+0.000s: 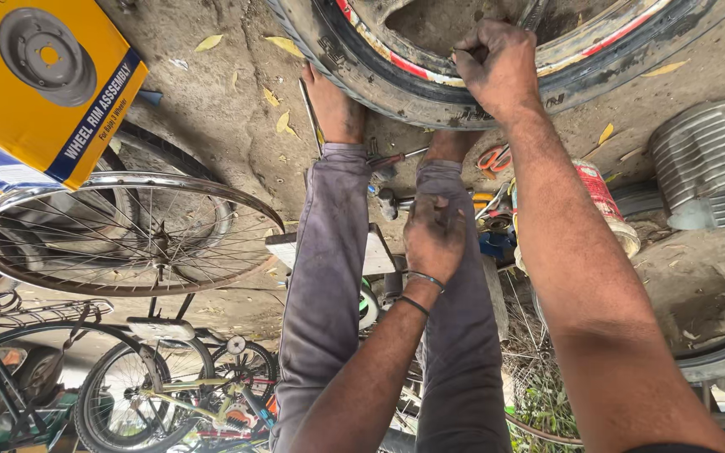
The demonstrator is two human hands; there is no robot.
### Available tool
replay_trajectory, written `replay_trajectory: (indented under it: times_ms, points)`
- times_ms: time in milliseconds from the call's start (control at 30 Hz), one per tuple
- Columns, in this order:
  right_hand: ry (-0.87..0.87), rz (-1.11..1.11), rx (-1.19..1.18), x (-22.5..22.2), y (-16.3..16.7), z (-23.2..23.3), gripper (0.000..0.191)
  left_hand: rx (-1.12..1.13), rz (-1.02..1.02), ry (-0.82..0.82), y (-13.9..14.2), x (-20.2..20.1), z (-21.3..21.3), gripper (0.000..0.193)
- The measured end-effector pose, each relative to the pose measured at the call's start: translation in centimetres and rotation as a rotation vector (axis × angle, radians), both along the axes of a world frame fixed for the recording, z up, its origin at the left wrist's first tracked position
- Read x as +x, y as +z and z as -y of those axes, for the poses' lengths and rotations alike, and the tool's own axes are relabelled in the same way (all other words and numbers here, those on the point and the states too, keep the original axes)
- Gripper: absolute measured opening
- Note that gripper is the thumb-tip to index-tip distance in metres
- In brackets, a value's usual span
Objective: The person cuts a rubber patch from an old inner tube using scissors, then presses and fits the patch onto a bicycle inner tube seated inside the tire on the ground, working the tube and tire edge by hand to seat the repair.
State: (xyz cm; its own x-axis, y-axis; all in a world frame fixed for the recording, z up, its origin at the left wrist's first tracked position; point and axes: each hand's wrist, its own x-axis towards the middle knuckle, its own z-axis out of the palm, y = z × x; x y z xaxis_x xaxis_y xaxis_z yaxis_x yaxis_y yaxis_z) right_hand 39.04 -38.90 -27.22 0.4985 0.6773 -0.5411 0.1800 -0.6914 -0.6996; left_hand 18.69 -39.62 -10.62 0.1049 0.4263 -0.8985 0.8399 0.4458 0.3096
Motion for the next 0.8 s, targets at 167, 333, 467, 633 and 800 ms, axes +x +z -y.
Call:
replay_trajectory:
  times_ms: [167, 333, 467, 633, 800]
  points:
    - [-0.022, -0.029, 0.016, 0.1, -0.2, -0.3, 0.009, 0.017, 0.079, -0.138, 0.8, 0.6, -0.6, 0.03]
    - [0.087, 0.149, -0.019, -0.2, -0.9, -0.5, 0.021, -0.043, 0.057, -0.129, 0.3, -0.1, -0.2, 0.03]
    - [0.019, 0.011, 0.017, -0.3, -0.3, -0.3, 0.013, -0.038, 0.086, -0.126, 0.0, -0.3, 0.0, 0.029]
    - [-0.017, 0.052, -0.035, -0.7, -0.1, -0.5, 0.017, -0.056, 0.112, -0.119, -0.1, -0.2, 0.0, 0.028]
    - [-0.059, -0.021, -0.061, -0.6, -0.1, -0.5, 0.008, -0.098, 0.123, -0.115, -0.3, -0.3, -0.3, 0.029]
